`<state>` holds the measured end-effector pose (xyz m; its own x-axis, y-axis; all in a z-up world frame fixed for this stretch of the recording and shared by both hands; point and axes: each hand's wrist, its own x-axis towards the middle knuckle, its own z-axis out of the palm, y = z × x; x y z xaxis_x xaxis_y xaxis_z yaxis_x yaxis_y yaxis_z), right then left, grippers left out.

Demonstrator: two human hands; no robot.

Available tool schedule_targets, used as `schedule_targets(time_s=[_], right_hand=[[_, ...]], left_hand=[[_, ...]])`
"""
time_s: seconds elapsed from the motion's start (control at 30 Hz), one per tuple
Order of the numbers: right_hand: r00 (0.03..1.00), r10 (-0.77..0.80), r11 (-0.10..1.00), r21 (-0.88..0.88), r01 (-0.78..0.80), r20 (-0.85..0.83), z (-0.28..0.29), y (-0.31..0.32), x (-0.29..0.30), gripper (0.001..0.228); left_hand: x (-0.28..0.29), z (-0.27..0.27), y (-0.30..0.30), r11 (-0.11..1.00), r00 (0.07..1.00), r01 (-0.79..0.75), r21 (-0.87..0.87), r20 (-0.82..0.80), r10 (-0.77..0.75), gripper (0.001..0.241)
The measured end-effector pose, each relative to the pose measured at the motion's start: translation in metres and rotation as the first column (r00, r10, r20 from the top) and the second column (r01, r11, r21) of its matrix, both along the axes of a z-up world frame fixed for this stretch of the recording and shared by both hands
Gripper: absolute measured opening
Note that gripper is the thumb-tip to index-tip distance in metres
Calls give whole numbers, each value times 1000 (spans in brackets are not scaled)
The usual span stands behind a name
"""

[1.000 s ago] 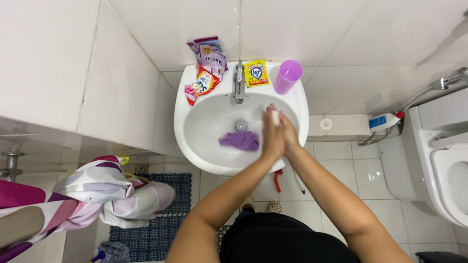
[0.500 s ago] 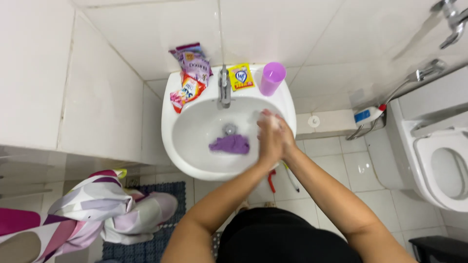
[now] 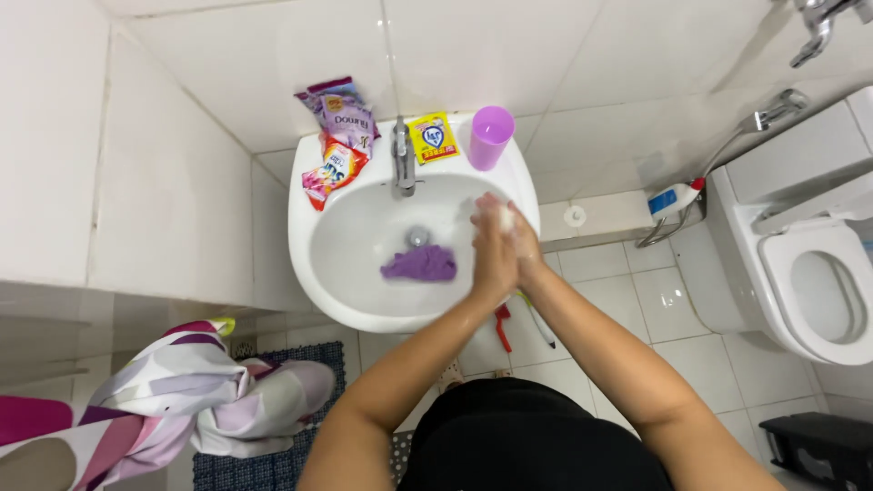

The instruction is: Cleaning the inside of a toilet bowl using a brush and cleaning agents.

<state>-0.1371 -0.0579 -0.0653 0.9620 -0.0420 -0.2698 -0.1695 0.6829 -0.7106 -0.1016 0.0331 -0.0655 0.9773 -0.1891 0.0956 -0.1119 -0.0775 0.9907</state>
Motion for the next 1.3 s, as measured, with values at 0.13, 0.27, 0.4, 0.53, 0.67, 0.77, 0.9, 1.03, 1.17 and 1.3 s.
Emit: schedule_targets(time_s=[0.13,0.27,0.4,0.53,0.67,0.77,0.9,1.03,1.17,1.3], right_hand=[[957,-222,971,49,235,-188,-25,-6,-4,54],[986,-93,995,-56,87,-137,19,1,5,54],[960,-162,986,-5,165,-228,19,12,-16,53],[994,-101,995,3,101,-37,29,10,-18,55],[962,-183,982,-77,171,-201,33,2,-19,54],[993,-114,990,-92,110,-37,16,-6,-24,52],[958,-112,991,46,129,-265,78,-16,-38,53],[998,50,993,113,-46,-33,-3,-20,-37,53],[996,7,1000,7,-6,-94,-5,-35,-7,52],[981,186,978,101,-180,-50,-5,7,-13,57]], left_hand=[[-19,-33,1,990,973,140,-24,187,-133,42],[-10,11,-1,999,990,7,-34,138,-2,53],[-23,46,11,1000,995,9,-1,-95,-9,53],[-45,17,-5,999,999,45,-2,22,-45,57],[-52,31,0,975,973,218,-53,87,-213,58],[-38,-49,-69,967,997,-77,244,24,74,51],[-38,-66,-74,971,962,-102,217,271,40,54],[-53,44,-17,999,997,-18,38,74,15,56],[-40,44,0,984,986,-120,133,133,103,49],[-31,-16,-2,983,958,-152,104,259,121,53]])
